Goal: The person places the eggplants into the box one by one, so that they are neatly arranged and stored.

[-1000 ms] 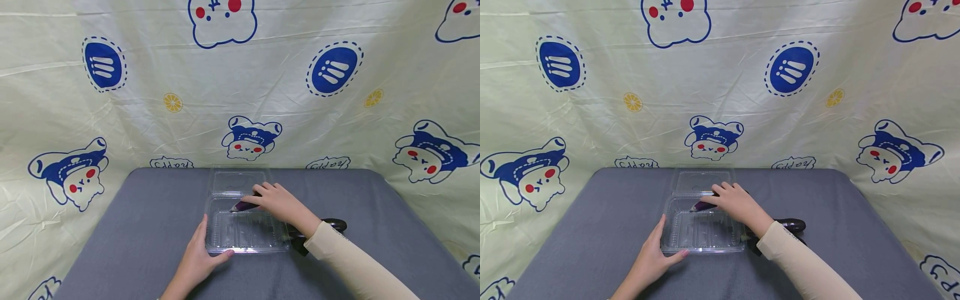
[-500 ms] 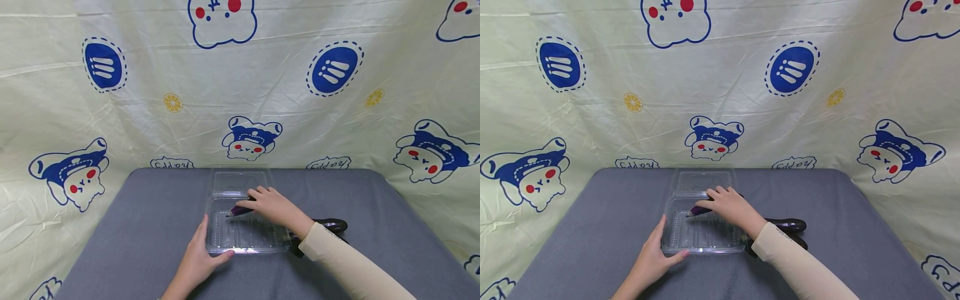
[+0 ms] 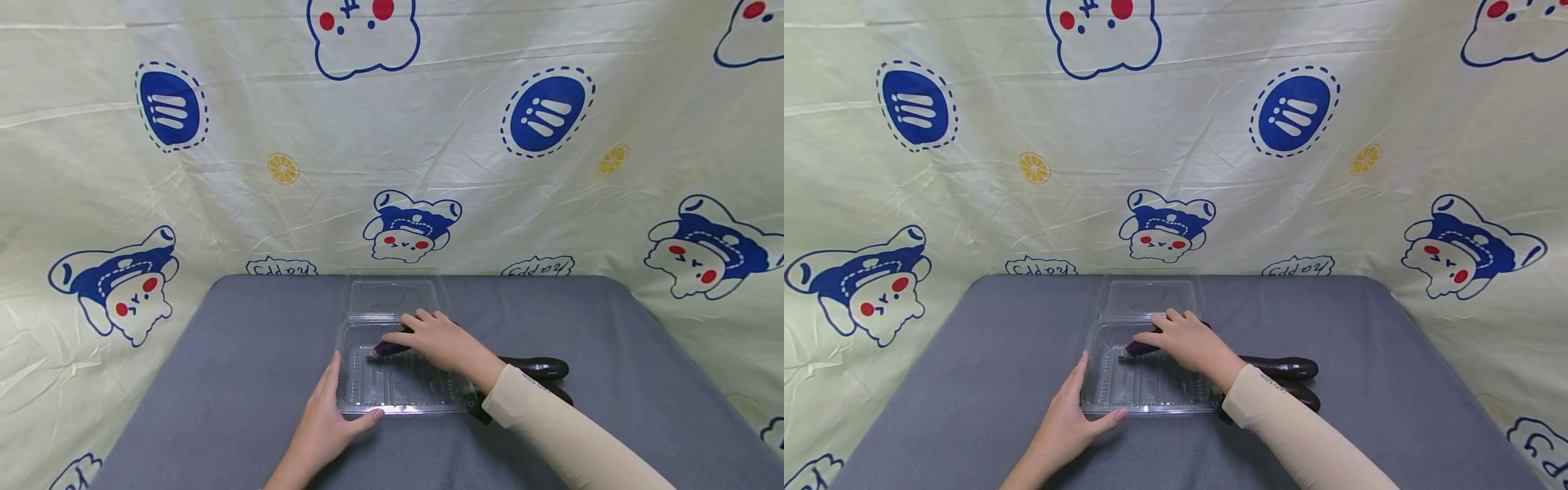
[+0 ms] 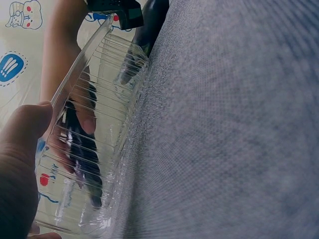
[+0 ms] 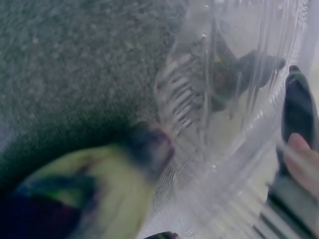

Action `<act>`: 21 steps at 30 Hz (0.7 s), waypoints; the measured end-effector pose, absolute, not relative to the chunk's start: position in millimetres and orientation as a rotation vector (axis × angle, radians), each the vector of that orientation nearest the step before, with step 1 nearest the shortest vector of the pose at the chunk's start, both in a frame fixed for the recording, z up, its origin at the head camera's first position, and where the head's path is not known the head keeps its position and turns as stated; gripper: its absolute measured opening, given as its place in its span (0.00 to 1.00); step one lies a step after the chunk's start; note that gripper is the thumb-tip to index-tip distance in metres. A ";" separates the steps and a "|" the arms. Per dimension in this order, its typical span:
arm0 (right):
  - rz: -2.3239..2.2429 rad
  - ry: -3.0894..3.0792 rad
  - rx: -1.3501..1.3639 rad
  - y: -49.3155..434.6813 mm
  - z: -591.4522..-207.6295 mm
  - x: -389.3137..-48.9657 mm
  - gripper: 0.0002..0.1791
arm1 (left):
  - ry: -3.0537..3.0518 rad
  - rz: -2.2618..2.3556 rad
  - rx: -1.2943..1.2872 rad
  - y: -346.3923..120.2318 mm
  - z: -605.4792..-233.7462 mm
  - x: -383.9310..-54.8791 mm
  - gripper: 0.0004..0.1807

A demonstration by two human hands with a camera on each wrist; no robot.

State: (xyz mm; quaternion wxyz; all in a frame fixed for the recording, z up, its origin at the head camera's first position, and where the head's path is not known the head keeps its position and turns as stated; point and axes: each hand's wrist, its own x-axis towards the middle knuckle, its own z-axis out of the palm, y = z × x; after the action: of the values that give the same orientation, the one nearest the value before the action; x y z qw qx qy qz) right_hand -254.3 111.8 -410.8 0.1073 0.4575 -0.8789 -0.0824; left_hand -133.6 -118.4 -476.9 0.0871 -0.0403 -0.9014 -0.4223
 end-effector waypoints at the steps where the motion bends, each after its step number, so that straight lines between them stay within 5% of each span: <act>1: -0.242 -2.588 1.348 111.8 -412.0 -254.5 0.28 | -2.686 -1.260 -0.118 -118.4 -477.1 -133.7 0.67; 21: -0.150 -2.708 1.379 103.9 -418.7 -252.1 0.29 | -2.687 -1.267 -0.118 -118.4 -476.3 -133.5 0.67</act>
State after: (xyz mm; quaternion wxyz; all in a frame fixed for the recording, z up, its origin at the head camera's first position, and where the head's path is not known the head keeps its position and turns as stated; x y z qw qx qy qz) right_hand -252.1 103.9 -418.7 0.0496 0.4527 -0.8889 -0.0491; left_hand -133.5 -118.4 -476.3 0.0839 -0.0395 -0.9006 -0.4247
